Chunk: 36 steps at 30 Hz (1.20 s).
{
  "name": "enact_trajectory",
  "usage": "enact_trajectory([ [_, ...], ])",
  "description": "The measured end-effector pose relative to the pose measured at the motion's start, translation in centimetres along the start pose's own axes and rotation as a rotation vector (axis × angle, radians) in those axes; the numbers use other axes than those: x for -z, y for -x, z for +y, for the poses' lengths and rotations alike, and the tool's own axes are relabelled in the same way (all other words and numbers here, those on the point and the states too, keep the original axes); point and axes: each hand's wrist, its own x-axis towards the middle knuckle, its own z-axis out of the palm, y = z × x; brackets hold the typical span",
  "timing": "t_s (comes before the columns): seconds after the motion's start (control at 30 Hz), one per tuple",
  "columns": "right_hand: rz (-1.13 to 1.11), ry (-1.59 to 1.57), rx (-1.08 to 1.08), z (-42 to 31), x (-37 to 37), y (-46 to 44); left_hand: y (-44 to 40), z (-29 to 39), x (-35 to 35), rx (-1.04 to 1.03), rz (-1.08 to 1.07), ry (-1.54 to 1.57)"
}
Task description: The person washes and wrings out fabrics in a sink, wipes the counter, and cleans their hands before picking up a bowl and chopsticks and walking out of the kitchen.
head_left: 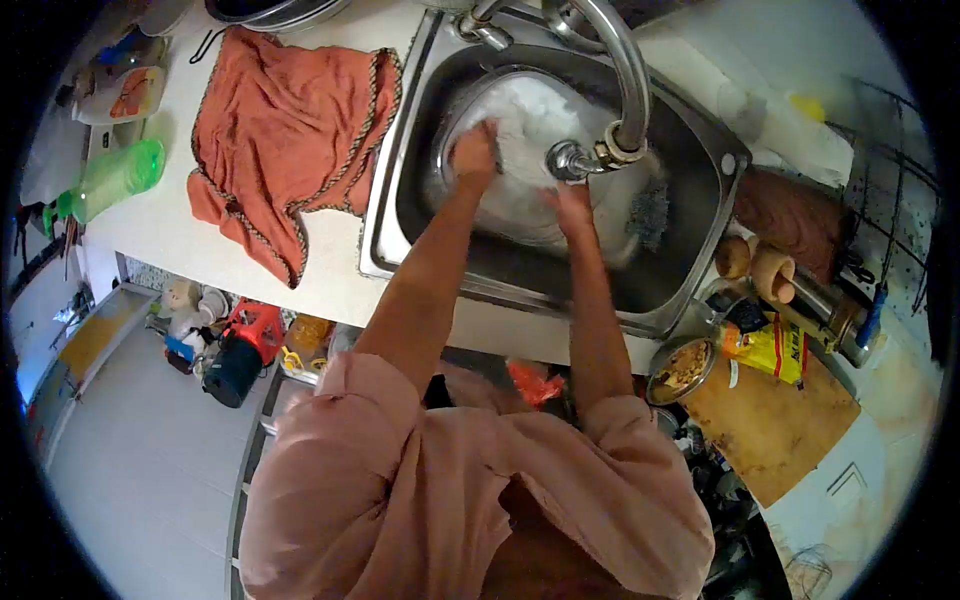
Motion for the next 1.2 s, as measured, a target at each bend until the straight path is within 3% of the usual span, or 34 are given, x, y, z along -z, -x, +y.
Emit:
enact_trajectory([
  [0.07,-0.003,0.545,0.358,8.0,4.1,-6.5,0.8,0.5,-2.1,0.163,0.38,-0.012],
  [0.1,0.067,0.795,0.539,11.9,6.1,-9.6,1.2,1.3,-2.5,0.148,0.244,0.182],
  [0.13,-0.069,0.772,0.665,10.9,5.4,-8.5,2.0,2.2,-2.8,0.135,0.114,0.365],
  [0.2,-0.213,0.359,0.31,7.3,4.7,-6.0,6.3,4.2,-5.2,-0.221,0.161,0.394],
  [0.23,-0.258,0.091,0.098,6.2,4.1,-4.8,8.4,8.7,2.3,-0.072,-0.135,0.53],
  [0.27,-0.277,-0.106,-0.044,4.9,3.8,-3.0,10.5,9.1,1.7,-0.278,-0.218,0.529],
  [0.3,-0.281,-0.239,-0.128,4.0,3.4,-1.7,11.8,11.1,3.6,-0.479,0.238,0.443],
  [0.33,-0.287,-0.317,-0.171,3.2,2.8,-0.8,11.2,11.0,3.8,-0.447,0.244,0.371],
  [0.4,-0.301,-0.403,-0.187,1.4,0.7,0.6,9.2,10.7,4.5,-0.407,0.264,0.295],
  [0.47,-0.28,-0.443,-0.191,-0.6,-0.8,1.3,5.3,9.4,5.4,-0.37,-0.042,0.022],
  [0.53,-0.135,-0.388,-0.211,-4.2,-1.5,3.6,0.7,6.1,4.6,-0.264,-0.202,0.03],
  [0.6,0.033,-0.21,-0.201,-6.2,-1.3,4.2,-0.2,3.8,2.5,-0.222,-0.089,0.072],
  [0.67,-0.003,0.098,-0.047,-2.2,2.3,-1.0,-0.5,2.2,1.0,-0.195,0.029,0.09],
  [0.73,-0.05,0.406,0.188,-0.7,1.8,-3.1,-0.2,2.0,-0.9,0.274,0.177,0.071],
  [0.8,-0.054,0.506,0.295,2.1,1.2,-6.0,1.1,3.2,-3.3,0.203,0.144,0.08],
  [0.83,-0.062,0.435,0.287,3.4,1.7,-6.5,2.5,4.9,-2.0,0.121,-0.091,0.228],
  [0.93,-0.237,-0.242,-0.118,3.8,3.3,-3.3,10.2,9.8,0.8,-0.43,0.095,0.04],
  [0.97,-0.28,-0.34,-0.19,3.5,3.2,-1.9,10.2,9.4,-0.8,-0.425,0.096,0.04],
  [1.03,-0.344,-0.421,-0.241,1.8,2.3,0.6,9.7,8.4,-5.6,-0.606,0.359,0.25],
  [1.07,-0.362,-0.422,-0.224,0.7,1.6,1.4,7.9,7.8,-4.1,-0.518,0.083,0.139],
  [1.13,-0.381,-0.395,-0.176,-1.6,0.0,1.8,4.1,6.2,0.5,-0.404,-0.211,0.01],
  [1.2,-0.404,-0.31,-0.087,-4.0,-0.3,3.1,0.2,3.1,1.2,-0.364,-0.143,-0.046],
])
